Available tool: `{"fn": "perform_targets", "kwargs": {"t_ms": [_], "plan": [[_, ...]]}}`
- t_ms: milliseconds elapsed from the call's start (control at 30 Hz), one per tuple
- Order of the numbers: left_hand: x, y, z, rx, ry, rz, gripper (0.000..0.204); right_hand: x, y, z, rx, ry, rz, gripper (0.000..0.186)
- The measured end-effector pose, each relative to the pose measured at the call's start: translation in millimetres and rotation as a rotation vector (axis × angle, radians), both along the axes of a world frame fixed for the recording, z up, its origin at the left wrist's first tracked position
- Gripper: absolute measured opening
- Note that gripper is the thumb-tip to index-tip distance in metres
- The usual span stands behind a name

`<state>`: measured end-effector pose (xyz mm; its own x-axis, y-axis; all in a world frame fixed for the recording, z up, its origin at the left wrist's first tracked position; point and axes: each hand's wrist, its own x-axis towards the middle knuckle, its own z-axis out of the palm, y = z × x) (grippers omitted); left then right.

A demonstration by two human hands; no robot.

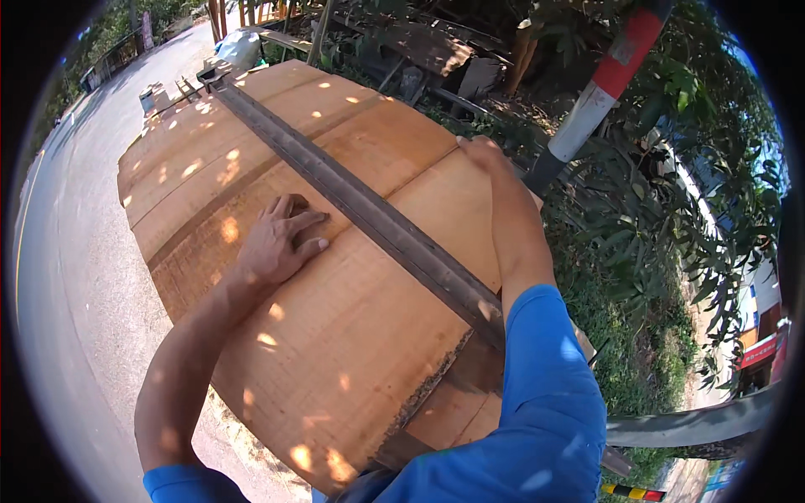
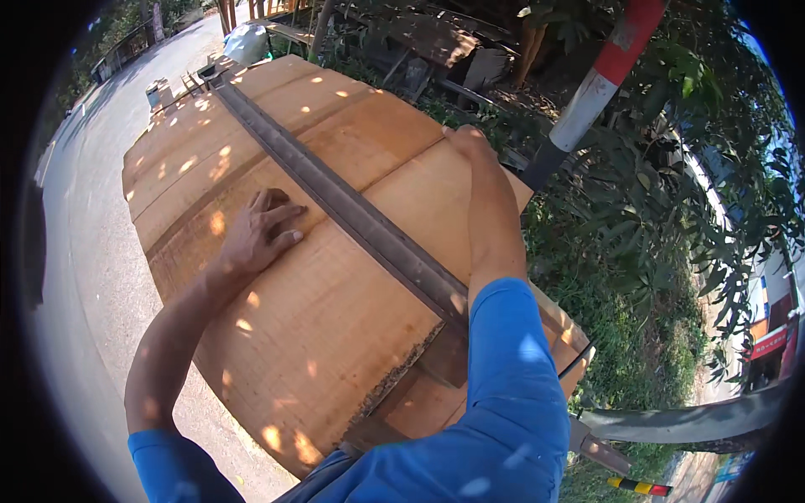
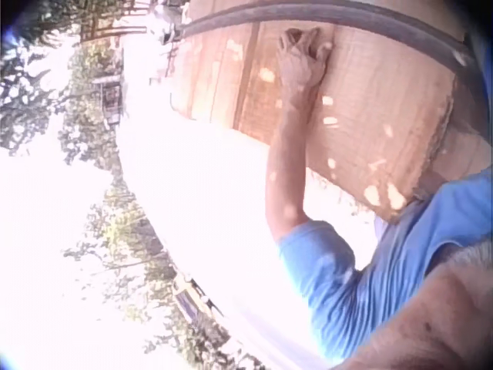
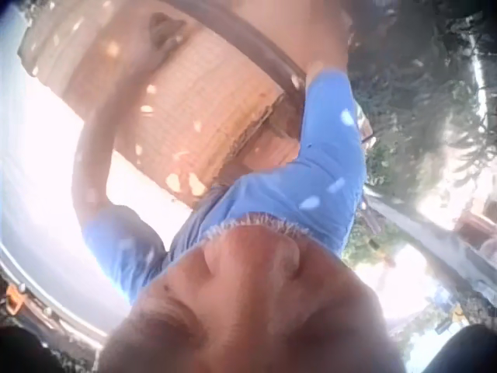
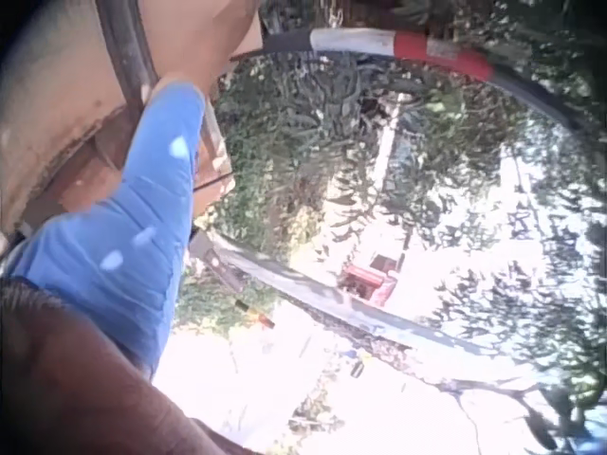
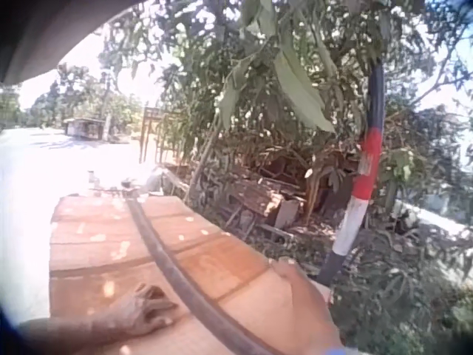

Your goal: The person positions wooden blocks and planks on an outdoor workbench, securing them with a large metal bar clamp and driving nails with a hammer.

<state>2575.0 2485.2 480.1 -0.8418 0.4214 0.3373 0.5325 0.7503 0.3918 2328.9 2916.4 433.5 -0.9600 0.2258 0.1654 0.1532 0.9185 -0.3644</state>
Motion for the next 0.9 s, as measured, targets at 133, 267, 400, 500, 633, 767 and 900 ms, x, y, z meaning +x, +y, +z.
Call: {"fn": "perform_targets", "kwargs": {"t_ms": [133,267,400,500,633,767,900], "plan": [[-3,4,5,-0.091,-0.020,-0.007,0.047,-33,11,0,-0.404,-0.356,-0.009,0.058],[-6,0,5,-0.080,-0.042,0.015,0.048,-54,12,-8,-0.406,-0.319,0.000,0.060],[-7,-1,0,-0.090,-0.028,0.024,0.050,-62,17,-6,-0.463,-0.355,-0.033,0.061],[-8,-4,-9,-0.095,0.024,0.038,0.051,-55,10,-4,-0.496,-0.364,-0.003,0.052],[-1,-5,-14,-0.108,0.043,0.054,0.052,-52,11,-18,-0.581,-0.399,0.052,0.054],[-12,-9,-10,0.213,-0.068,-0.012,0.049,-61,41,-10,-0.350,-0.076,0.067,0.062],[5,-45,15,0.273,0.027,0.152,0.045,-23,-17,61,0.161,0.052,0.255,0.057]]}}
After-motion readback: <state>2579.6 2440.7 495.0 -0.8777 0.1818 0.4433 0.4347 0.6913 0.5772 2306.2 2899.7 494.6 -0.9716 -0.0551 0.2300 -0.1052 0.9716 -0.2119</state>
